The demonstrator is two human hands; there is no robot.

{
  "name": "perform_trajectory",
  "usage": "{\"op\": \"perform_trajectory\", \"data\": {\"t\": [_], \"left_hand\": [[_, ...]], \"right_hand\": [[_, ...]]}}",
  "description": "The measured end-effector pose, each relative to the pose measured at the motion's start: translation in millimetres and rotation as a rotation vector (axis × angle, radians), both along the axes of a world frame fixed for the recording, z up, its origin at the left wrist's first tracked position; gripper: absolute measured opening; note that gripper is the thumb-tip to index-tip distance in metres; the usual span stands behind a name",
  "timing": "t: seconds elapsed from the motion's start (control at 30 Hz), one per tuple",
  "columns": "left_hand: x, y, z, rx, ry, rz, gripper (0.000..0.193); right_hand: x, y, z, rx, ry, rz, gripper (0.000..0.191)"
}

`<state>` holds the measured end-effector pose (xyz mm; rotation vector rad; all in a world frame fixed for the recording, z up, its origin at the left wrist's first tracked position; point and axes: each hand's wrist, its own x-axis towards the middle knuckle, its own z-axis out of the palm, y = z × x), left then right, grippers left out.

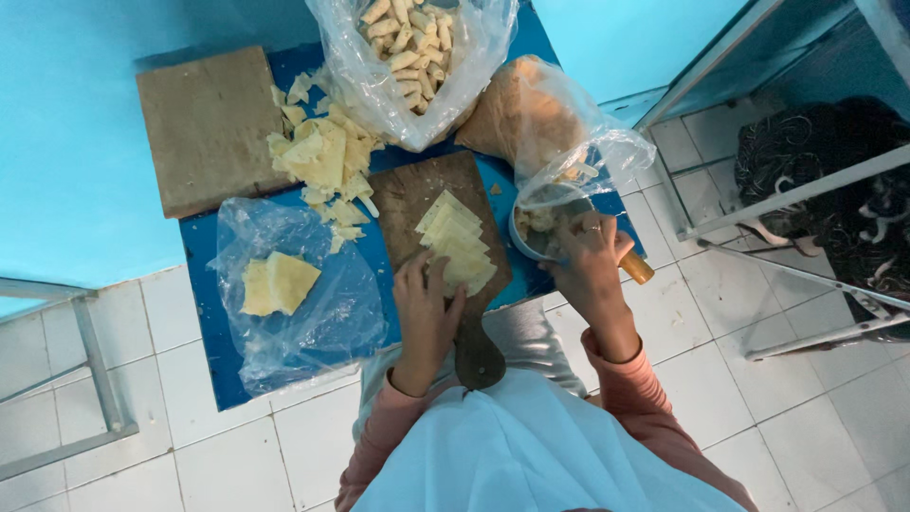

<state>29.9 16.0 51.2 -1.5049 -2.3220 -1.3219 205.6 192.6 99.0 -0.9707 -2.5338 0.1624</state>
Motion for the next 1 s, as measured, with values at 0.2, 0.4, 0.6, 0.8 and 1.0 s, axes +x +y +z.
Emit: {"op": "perform_trajectory", "data": {"t": [0.2,0.4,0.6,0.8,1.0], "left_hand": [[-1,-2,1,-0.014,-0.038,-0.02,0.055],[-1,-2,-2,-0.023,-0.016,-0.005,0.055],[-2,-4,-4,-0.021,-0.008,-0.006,0.055],[-3,-3,-2,-0.039,-0.008,-0.014,0.054],[-3,-3,-3,-0.012,-0.01,-0.015,0.054]], "right_hand": [[4,-1,25,0.023,-0.11,0.065,0.065],[4,-3,25,0.024,-0.165,0.004,0.066],[-4,5,11,-0.027,-0.248,0.06,0.064],[-5,16,10,-0.055,-0.34,0.089,0.057],[-4,14,12,-0.04,-0.216,0.124,0.058]]}}
